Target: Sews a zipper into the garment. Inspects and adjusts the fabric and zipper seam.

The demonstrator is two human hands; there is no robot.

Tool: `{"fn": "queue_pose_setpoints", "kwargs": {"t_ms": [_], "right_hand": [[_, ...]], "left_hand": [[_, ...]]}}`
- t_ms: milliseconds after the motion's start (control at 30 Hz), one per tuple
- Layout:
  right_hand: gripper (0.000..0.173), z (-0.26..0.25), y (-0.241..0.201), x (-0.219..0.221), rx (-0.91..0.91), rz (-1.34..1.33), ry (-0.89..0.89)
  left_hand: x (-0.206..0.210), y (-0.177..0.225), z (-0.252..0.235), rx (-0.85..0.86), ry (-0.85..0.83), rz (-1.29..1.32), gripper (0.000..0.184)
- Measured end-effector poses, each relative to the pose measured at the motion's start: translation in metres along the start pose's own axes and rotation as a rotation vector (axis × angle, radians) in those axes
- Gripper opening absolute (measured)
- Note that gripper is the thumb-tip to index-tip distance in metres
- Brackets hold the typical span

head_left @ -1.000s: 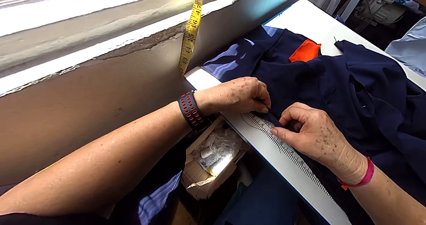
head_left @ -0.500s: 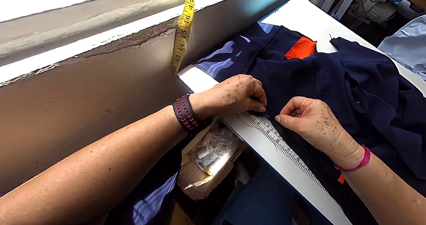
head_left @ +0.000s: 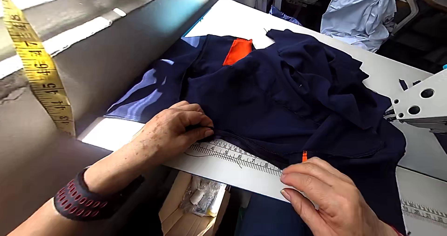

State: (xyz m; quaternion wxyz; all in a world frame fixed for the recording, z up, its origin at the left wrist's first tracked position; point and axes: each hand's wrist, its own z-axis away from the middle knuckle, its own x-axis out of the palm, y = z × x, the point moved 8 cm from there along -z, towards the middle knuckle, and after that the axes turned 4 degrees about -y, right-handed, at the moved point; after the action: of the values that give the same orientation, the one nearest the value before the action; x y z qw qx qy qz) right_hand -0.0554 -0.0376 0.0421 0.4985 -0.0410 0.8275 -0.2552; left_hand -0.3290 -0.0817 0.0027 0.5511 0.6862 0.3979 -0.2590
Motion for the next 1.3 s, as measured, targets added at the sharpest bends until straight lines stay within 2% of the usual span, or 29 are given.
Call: {"fn": "queue_pose_setpoints", "kwargs": {"t_ms": [67,167,267,400,467,567,667,767,867,967,1033,1100,1200,1300], "right_hand": [[0.027,0.0,0.019,0.016,0.016,0.114,0.072],[0.039,-0.018,0.037,0.024,0.123,0.148,0.12],[0.026,-0.041,0.023,0.031,0.043,0.218,0.099],[0.023,-0.063,-0.014,0.045,-0.091,0.327,0.076],[0.017,-0.061,-0.025,0.04,-0.068,0.328,0.08],[0.021,-0.033,-0.03,0.028,-0.007,0.276,0.028],[0.022,0.0,-0.017,0.013,0.128,0.107,-0.049],[0.022,0.015,0.009,-0.013,0.201,0.065,0.025],[0.024,0.002,0.024,-0.026,0.122,0.173,0.057],[0.027,-0.03,0.031,-0.019,0.009,0.213,-0.089],[0.023,-0.048,0.039,-0.015,0.002,0.121,-0.145],[0.019,-0.057,0.043,-0.024,0.025,0.003,-0.117],[0.011,-0.054,0.047,-0.054,0.105,-0.144,-0.028],[0.005,-0.045,0.055,-0.061,0.181,-0.32,-0.04]], "left_hand": [[0.001,-0.001,-0.001,-0.005,-0.012,0.02,0.012],[-0.001,0.0,-0.001,0.002,-0.047,0.06,0.01],[-0.002,0.003,-0.002,0.016,-0.082,0.074,0.009],[-0.004,0.004,0.0,0.009,-0.134,0.108,0.01],[-0.006,0.005,0.001,0.033,-0.115,0.121,0.01],[-0.005,0.003,0.004,0.068,-0.055,0.143,0.011],[-0.006,-0.001,0.004,0.079,-0.021,0.152,0.011],[-0.006,-0.004,0.006,0.093,-0.006,0.17,0.012],[-0.008,-0.005,0.007,0.116,0.023,0.206,0.012],[-0.012,-0.003,0.01,0.126,0.051,0.291,0.011],[-0.014,-0.003,0.011,0.13,0.065,0.315,0.011],[-0.014,-0.003,0.012,0.119,0.076,0.319,0.011],[-0.014,-0.002,0.012,0.104,0.089,0.313,0.011],[-0.011,0.0,0.01,0.115,0.082,0.303,0.011]]}}
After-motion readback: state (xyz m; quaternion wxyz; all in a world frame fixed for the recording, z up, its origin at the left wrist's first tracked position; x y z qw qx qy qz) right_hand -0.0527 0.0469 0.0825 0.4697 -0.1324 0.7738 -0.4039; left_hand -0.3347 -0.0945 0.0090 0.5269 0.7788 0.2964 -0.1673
